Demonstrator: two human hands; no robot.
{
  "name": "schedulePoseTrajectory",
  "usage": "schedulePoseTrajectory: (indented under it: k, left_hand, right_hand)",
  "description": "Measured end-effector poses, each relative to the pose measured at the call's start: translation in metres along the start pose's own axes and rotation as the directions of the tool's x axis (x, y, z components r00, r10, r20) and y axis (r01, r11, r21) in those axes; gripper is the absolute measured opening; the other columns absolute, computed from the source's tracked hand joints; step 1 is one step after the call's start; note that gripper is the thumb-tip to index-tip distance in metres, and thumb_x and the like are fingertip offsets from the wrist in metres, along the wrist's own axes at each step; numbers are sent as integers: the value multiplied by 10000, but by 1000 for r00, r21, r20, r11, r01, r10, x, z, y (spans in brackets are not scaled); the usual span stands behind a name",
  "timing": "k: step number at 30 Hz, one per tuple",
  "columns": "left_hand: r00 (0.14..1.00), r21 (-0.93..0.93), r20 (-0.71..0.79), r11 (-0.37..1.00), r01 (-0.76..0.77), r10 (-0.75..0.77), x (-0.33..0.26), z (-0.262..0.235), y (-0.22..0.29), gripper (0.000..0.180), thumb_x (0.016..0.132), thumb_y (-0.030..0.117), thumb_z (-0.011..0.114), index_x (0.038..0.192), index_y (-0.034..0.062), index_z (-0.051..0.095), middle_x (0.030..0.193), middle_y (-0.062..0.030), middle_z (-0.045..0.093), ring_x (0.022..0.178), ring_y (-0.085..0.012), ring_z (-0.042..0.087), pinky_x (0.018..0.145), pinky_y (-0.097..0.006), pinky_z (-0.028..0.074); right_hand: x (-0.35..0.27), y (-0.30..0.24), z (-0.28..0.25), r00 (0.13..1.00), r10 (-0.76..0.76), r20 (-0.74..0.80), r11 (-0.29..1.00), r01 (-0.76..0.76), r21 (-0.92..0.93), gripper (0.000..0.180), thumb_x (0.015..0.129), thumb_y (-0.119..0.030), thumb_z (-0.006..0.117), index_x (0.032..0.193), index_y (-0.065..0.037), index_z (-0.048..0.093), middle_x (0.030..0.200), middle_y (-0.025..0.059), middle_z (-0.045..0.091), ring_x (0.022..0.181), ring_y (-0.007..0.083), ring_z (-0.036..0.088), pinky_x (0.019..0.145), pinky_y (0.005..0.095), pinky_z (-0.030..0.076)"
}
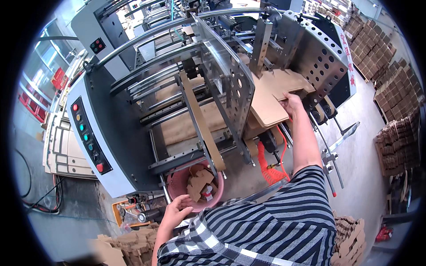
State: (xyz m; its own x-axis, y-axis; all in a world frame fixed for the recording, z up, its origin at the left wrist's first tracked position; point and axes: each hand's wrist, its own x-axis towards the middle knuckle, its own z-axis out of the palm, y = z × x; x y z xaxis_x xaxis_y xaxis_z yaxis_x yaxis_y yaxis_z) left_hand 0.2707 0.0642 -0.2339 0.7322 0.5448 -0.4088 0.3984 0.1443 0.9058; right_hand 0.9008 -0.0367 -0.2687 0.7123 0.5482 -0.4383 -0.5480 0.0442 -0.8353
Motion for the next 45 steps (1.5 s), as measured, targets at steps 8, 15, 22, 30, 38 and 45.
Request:
schedulePoseTrajectory:
  k: [8, 15, 22, 30, 38, 45]
  left_hand:
    - [1000, 164, -20, 986, 23, -20, -4, 0, 0, 501, 804, 60, 700, 1254, -26, 498, 1071, -147, 638, 970, -185, 620, 863, -313, 505]
    - [997, 127, -20, 989, 77, -75, -11, 4, -23, 516, 798, 71, 713, 1257, -21, 496, 1035, -160, 649, 969, -200, 631, 858, -319, 505]
    - [996, 142, -19, 985, 94, -92, -9, 11, -12, 517, 797, 51, 707, 1264, -11, 493, 1041, -158, 646, 967, -197, 632, 855, -314, 506]
    - [995, 180, 19, 980, 90, -95, 5, 16, -19, 470, 810, -12, 658, 1252, -16, 500, 1031, -134, 645, 941, -172, 627, 840, -291, 506]
    - [993, 174, 29, 979, 111, -117, 14, 12, -27, 498, 800, 51, 700, 1254, -1, 501, 1024, -160, 655, 948, -208, 642, 837, -315, 512]
    - [994, 179, 22, 978, 104, -110, 12, 8, -44, 489, 796, 53, 704, 1243, 4, 512, 1035, -157, 651, 965, -203, 634, 840, -318, 509]
  right_hand:
    - [-48, -45, 62, 947, -251, -199, 297, -120, -947, 283, 859, -193, 572, 1061, -3, 628, 1097, 226, 620, 962, 299, 651, 753, 377, 547]
    - [-41, -27, 62, 906, -371, -202, 189, -139, -972, 497, 851, -390, 463, 1171, -42, 615, 1270, 207, 545, 1219, 342, 494, 1011, 408, 393]
    - [10, -22, 55, 953, -216, -214, 429, -104, -897, 524, 804, -426, 582, 1205, -89, 601, 1292, 161, 544, 1213, 305, 505, 1014, 383, 390]
    - [12, -4, 52, 909, -369, -191, 686, 128, -716, 522, 735, -283, 758, 1152, -2, 617, 1165, 144, 625, 1031, 234, 597, 887, 316, 453]
    - [-26, -48, 63, 942, -238, -238, 269, -171, -948, 490, 804, -443, 595, 1080, -45, 663, 1074, 146, 645, 1027, 252, 606, 874, 364, 481]
    - [13, -62, -6, 779, -516, -357, 264, -252, -931, 631, 856, -528, 447, 1181, -12, 608, 1242, 230, 557, 1160, 361, 541, 1006, 406, 395]
